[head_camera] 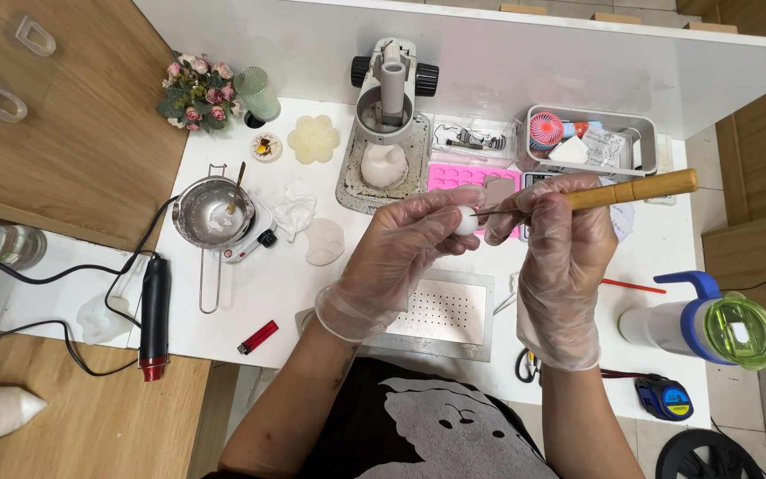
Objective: Apply pigment powder to a small spherical wax object using a detailing brush.
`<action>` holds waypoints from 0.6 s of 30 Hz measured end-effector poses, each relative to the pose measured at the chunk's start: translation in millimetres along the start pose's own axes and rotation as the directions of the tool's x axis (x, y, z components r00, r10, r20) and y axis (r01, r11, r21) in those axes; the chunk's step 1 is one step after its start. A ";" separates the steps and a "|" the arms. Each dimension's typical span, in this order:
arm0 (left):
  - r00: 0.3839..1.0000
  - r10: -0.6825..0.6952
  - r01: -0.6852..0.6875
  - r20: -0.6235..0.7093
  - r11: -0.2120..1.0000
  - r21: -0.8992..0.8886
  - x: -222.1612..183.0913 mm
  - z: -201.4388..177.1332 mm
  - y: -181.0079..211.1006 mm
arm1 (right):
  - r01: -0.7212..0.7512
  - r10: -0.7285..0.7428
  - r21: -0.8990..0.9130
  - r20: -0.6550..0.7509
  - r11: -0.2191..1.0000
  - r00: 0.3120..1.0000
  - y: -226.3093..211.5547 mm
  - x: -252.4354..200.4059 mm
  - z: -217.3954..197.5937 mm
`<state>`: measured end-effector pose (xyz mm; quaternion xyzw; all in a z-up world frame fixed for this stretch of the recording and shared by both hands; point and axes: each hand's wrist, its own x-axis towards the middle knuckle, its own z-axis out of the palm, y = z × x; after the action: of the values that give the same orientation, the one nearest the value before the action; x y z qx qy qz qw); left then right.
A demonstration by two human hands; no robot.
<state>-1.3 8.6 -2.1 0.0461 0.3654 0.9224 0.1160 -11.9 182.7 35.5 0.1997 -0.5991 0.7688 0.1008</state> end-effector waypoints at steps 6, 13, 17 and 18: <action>0.998 0.012 -0.010 0.060 0.999 -0.041 -3.4 -1.5 5.4 | 0.002 0.016 0.170 -0.100 0.985 0.995 -7.2 -0.7 1.8; 0.982 0.047 -0.032 0.184 0.996 -0.084 -8.8 4.1 16.0 | -0.056 0.099 0.308 -0.127 0.950 0.987 -17.3 2.9 -10.3; 0.989 0.018 -0.008 0.145 0.998 -0.066 -16.4 0.2 20.7 | -0.133 0.147 0.101 -0.147 0.986 0.978 27.7 10.7 -57.8; 0.995 0.018 -0.015 0.096 0.999 -0.034 -18.8 -3.8 20.9 | -0.286 0.259 -0.261 -0.131 0.922 0.957 55.7 12.0 -81.0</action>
<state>12.5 -13.3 9.4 0.0918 0.3434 0.9261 0.1268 -59.8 245.0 -24.9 0.0617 -0.7174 0.6922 0.0479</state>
